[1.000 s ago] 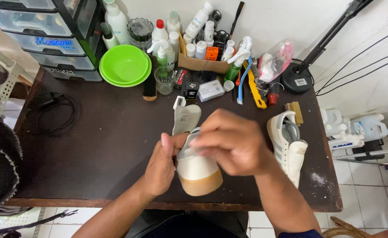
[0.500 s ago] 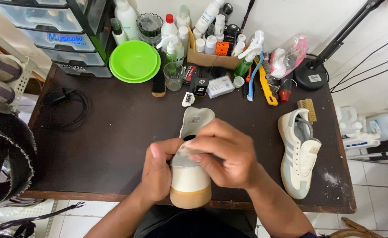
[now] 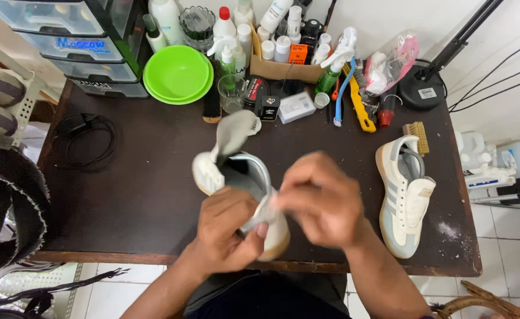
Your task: The person scrubs the upper and collar of a white sneaker with a small brush, then uses a sponge to wipe the same areas. The person rotates the shoe to access different sides and continues scrubbing and wiping throughout the clip.
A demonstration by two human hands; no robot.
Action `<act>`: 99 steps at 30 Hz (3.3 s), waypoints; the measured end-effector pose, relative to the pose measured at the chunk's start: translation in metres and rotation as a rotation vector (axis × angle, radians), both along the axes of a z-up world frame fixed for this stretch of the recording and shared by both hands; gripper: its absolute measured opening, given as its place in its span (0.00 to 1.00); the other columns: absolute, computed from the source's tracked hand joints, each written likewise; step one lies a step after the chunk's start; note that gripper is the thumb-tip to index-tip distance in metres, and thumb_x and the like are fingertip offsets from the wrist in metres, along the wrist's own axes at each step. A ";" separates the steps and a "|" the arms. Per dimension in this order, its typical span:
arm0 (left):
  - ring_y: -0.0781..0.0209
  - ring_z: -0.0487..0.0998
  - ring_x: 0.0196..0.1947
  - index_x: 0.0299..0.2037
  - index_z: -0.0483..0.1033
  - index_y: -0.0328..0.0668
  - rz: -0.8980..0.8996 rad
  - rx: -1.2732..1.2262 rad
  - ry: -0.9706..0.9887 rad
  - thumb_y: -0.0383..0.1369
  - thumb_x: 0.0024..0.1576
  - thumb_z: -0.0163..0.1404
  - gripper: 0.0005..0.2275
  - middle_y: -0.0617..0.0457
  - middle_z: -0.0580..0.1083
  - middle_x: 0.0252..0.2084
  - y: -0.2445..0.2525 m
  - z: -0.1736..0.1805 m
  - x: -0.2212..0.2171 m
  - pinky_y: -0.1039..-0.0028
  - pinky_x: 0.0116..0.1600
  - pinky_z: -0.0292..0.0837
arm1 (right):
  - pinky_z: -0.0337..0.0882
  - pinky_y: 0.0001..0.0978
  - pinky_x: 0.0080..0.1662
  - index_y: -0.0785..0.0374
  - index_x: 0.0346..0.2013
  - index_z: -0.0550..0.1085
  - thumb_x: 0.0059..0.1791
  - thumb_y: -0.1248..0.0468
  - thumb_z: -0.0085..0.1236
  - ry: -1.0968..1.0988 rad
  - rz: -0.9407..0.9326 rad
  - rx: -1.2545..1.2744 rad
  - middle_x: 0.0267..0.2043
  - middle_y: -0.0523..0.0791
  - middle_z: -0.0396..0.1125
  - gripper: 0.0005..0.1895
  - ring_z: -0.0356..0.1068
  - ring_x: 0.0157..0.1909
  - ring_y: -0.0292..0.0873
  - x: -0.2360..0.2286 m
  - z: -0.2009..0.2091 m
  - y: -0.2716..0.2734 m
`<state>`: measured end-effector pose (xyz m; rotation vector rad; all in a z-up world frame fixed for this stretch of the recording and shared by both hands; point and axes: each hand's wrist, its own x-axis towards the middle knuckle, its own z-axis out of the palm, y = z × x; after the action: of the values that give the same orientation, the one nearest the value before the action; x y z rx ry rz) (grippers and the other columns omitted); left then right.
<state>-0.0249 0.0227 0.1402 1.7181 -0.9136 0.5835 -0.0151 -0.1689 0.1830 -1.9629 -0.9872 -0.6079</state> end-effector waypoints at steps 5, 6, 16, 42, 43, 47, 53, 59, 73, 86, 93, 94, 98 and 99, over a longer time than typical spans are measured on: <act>0.47 0.69 0.23 0.30 0.71 0.36 0.158 0.158 -0.055 0.31 0.61 0.48 0.09 0.48 0.68 0.25 0.009 -0.051 0.020 0.62 0.31 0.61 | 0.67 0.35 0.39 0.60 0.35 0.81 0.50 0.67 0.61 0.002 -0.240 0.099 0.35 0.46 0.72 0.03 0.64 0.34 0.46 0.017 -0.041 -0.012; 0.41 0.76 0.24 0.31 0.76 0.36 0.198 0.171 -0.058 0.32 0.59 0.52 0.07 0.46 0.71 0.25 0.012 -0.066 0.025 0.59 0.30 0.67 | 0.69 0.31 0.31 0.62 0.32 0.82 0.47 0.70 0.65 0.041 -0.227 0.201 0.31 0.48 0.74 0.01 0.67 0.27 0.43 0.017 -0.044 -0.009; 0.29 0.82 0.40 0.49 0.76 0.23 0.132 0.421 0.662 0.21 0.61 0.40 0.12 0.29 0.79 0.38 -0.011 -0.083 0.035 0.52 0.46 0.77 | 0.68 0.25 0.23 0.73 0.49 0.76 0.50 0.73 0.60 0.694 -0.359 0.680 0.29 0.53 0.72 0.13 0.69 0.21 0.36 0.015 -0.171 -0.001; 0.48 0.79 0.25 0.35 0.80 0.53 0.079 0.330 0.372 0.36 0.62 0.53 0.05 0.55 0.74 0.23 -0.011 -0.149 0.069 0.67 0.33 0.75 | 0.64 0.27 0.21 0.71 0.42 0.77 0.51 0.69 0.59 0.584 -0.416 0.643 0.18 0.49 0.70 0.08 0.65 0.16 0.37 0.003 -0.218 0.009; 0.48 0.79 0.25 0.35 0.80 0.53 0.076 0.330 0.380 0.36 0.62 0.53 0.05 0.55 0.74 0.23 -0.010 -0.152 0.069 0.67 0.33 0.75 | 0.64 0.27 0.21 0.71 0.42 0.77 0.51 0.69 0.59 0.592 -0.420 0.641 0.18 0.49 0.70 0.08 0.65 0.16 0.37 0.013 -0.215 0.009; 0.47 0.79 0.26 0.35 0.79 0.54 0.088 0.337 0.356 0.37 0.63 0.53 0.05 0.56 0.73 0.22 -0.011 -0.158 0.070 0.65 0.32 0.75 | 0.63 0.27 0.23 0.70 0.43 0.77 0.52 0.68 0.58 0.501 -0.452 0.604 0.19 0.47 0.69 0.08 0.65 0.19 0.34 0.030 -0.206 0.011; 0.43 0.79 0.25 0.34 0.79 0.51 0.069 0.297 0.381 0.36 0.63 0.53 0.06 0.53 0.75 0.23 -0.009 -0.146 0.073 0.63 0.30 0.75 | 0.62 0.25 0.22 0.70 0.43 0.77 0.51 0.69 0.58 0.539 -0.432 0.623 0.16 0.46 0.68 0.07 0.63 0.16 0.34 0.016 -0.215 0.012; 0.41 0.80 0.29 0.36 0.79 0.53 0.071 0.330 0.385 0.37 0.63 0.53 0.04 0.52 0.76 0.26 -0.007 -0.150 0.073 0.59 0.32 0.74 | 0.62 0.24 0.23 0.70 0.44 0.76 0.52 0.69 0.57 0.518 -0.446 0.616 0.17 0.45 0.67 0.08 0.62 0.18 0.31 0.021 -0.205 0.014; 0.42 0.81 0.31 0.36 0.79 0.54 0.075 0.318 0.420 0.37 0.62 0.53 0.04 0.53 0.77 0.28 -0.003 -0.154 0.071 0.60 0.35 0.76 | 0.67 0.23 0.25 0.73 0.44 0.76 0.52 0.71 0.57 0.634 -0.454 0.723 0.21 0.46 0.68 0.08 0.65 0.20 0.31 0.004 -0.220 0.018; 0.45 0.80 0.31 0.35 0.77 0.56 0.079 0.355 0.383 0.38 0.64 0.51 0.06 0.55 0.76 0.27 -0.004 -0.156 0.070 0.61 0.34 0.76 | 0.61 0.23 0.20 0.71 0.45 0.77 0.52 0.69 0.57 0.458 -0.470 0.584 0.15 0.45 0.66 0.09 0.62 0.15 0.33 0.035 -0.212 0.014; 0.44 0.81 0.31 0.36 0.78 0.56 0.067 0.316 0.423 0.40 0.63 0.52 0.05 0.55 0.77 0.28 -0.002 -0.159 0.071 0.61 0.34 0.76 | 0.62 0.22 0.19 0.69 0.43 0.78 0.50 0.69 0.60 0.556 -0.511 0.597 0.14 0.44 0.65 0.09 0.61 0.13 0.32 -0.006 -0.220 0.018; 0.44 0.81 0.31 0.36 0.78 0.56 0.069 0.315 0.428 0.40 0.63 0.52 0.05 0.55 0.77 0.28 -0.002 -0.156 0.071 0.61 0.34 0.76 | 0.62 0.22 0.19 0.69 0.43 0.78 0.50 0.69 0.60 0.561 -0.511 0.594 0.14 0.44 0.65 0.09 0.61 0.13 0.32 0.005 -0.220 0.018; 0.41 0.80 0.32 0.36 0.77 0.54 0.063 0.344 0.406 0.37 0.65 0.49 0.06 0.52 0.76 0.28 -0.004 -0.154 0.071 0.58 0.34 0.75 | 0.61 0.22 0.21 0.69 0.44 0.78 0.52 0.68 0.58 0.433 -0.493 0.580 0.17 0.44 0.66 0.08 0.63 0.16 0.33 0.044 -0.216 0.016; 0.42 0.80 0.32 0.36 0.77 0.54 0.063 0.349 0.410 0.38 0.65 0.49 0.06 0.53 0.76 0.29 -0.003 -0.154 0.072 0.59 0.34 0.75 | 0.60 0.19 0.20 0.71 0.45 0.77 0.53 0.70 0.56 0.398 -0.427 0.606 0.15 0.44 0.66 0.08 0.60 0.14 0.31 0.056 -0.212 0.018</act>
<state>0.0467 0.0193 -0.0135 2.0857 -0.6943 0.0995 0.0411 -0.1510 -0.0293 -1.6427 -0.1030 -0.6220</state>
